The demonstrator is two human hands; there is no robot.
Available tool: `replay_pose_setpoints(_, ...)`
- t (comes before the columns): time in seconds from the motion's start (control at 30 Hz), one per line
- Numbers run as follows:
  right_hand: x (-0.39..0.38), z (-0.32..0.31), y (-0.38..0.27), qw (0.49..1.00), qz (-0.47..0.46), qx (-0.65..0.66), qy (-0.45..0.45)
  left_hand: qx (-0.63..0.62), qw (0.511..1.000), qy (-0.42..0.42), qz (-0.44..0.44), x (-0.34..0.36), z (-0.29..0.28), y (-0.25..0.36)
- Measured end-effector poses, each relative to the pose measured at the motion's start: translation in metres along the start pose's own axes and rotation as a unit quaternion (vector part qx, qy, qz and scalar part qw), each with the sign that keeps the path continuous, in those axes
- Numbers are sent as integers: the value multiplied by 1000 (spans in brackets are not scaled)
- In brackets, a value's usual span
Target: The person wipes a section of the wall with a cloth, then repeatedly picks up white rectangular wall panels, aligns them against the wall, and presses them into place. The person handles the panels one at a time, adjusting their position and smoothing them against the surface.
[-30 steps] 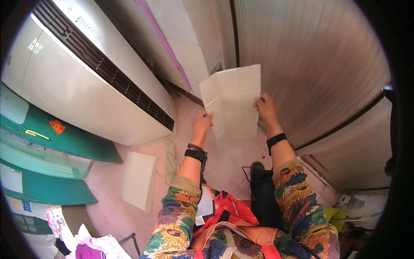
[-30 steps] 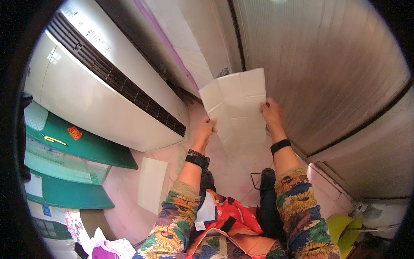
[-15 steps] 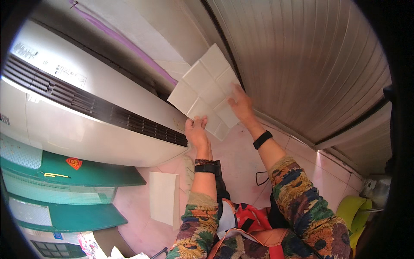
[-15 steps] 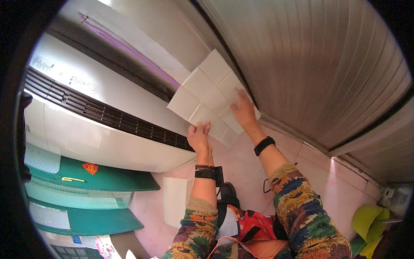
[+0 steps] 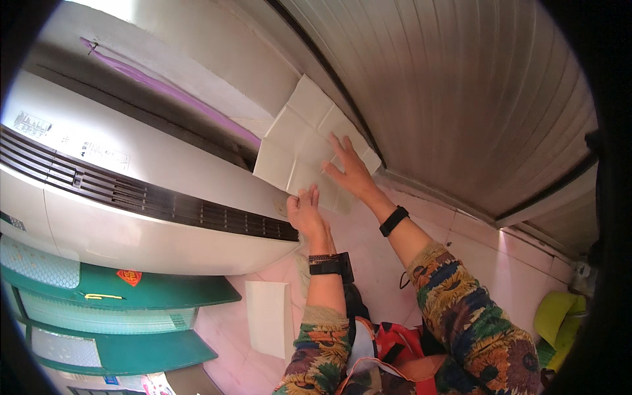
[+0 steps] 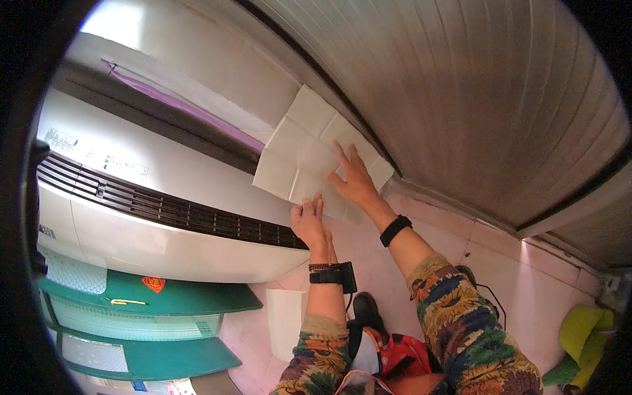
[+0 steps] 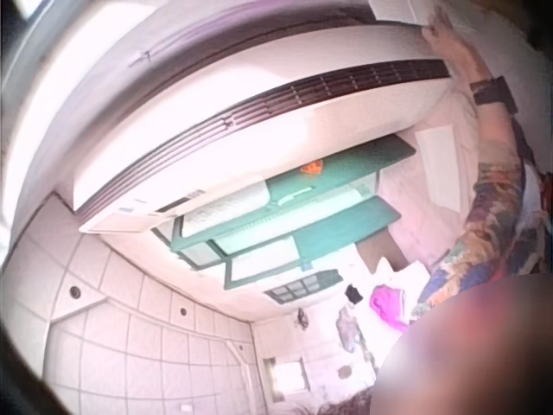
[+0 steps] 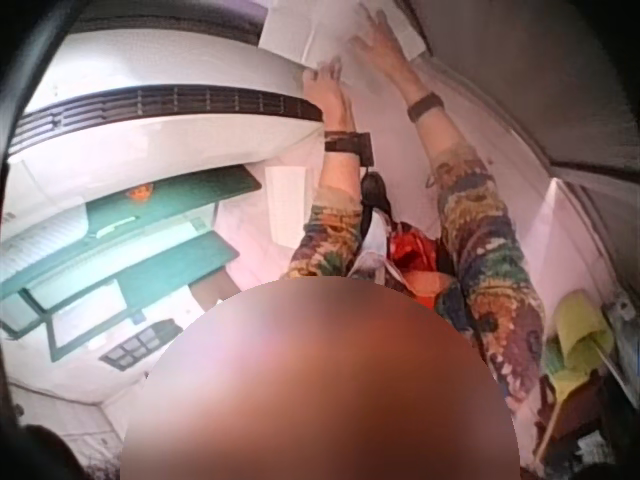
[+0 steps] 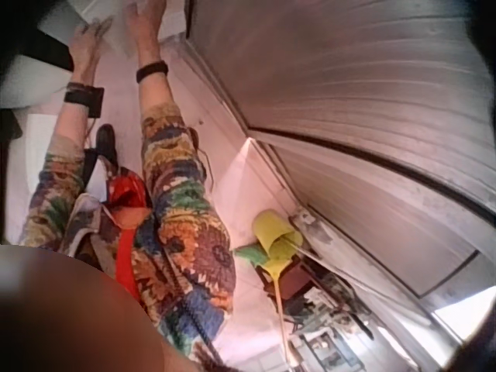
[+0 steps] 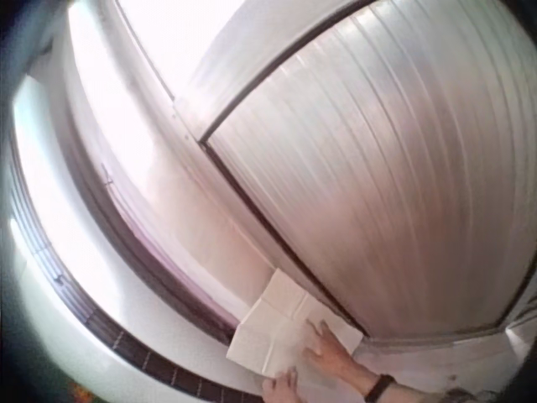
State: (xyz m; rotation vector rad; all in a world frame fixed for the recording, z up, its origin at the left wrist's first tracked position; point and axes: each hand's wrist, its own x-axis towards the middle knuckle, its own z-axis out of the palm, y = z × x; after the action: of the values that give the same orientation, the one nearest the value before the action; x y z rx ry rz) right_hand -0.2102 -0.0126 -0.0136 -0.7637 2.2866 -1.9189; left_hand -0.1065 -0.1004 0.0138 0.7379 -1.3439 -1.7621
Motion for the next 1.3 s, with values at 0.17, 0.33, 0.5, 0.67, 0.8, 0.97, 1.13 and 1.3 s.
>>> replay_pose_setpoints(0.17,12,10,3,999,-13,49,-3,9,1000,1,24,5,3,-4)
replay_pose_setpoints(0.33,18,15,0,998,-15,54,14,20,999,9,49,13,2,-11)
replay_pose_setpoints(0.5,20,12,-3,997,16,73,12,47,998,25,38,24,-5,-14)
replay_pose_setpoints(0.67,28,20,4,999,16,40,13,91,995,39,30,27,-5,-15)
replay_pose_setpoints(0.8,26,26,13,997,-4,67,35,91,995,0,46,24,-5,-18)
replay_pose_setpoints(0.97,24,28,13,996,7,71,45,89,994,-24,65,28,-10,-26)
replay_pose_setpoints(1.13,23,22,9,995,-43,76,42,103,993,-42,48,38,-15,-24)
replay_pose_setpoints(1.3,22,19,9,998,16,64,4,62,995,-70,41,33,-3,-25)
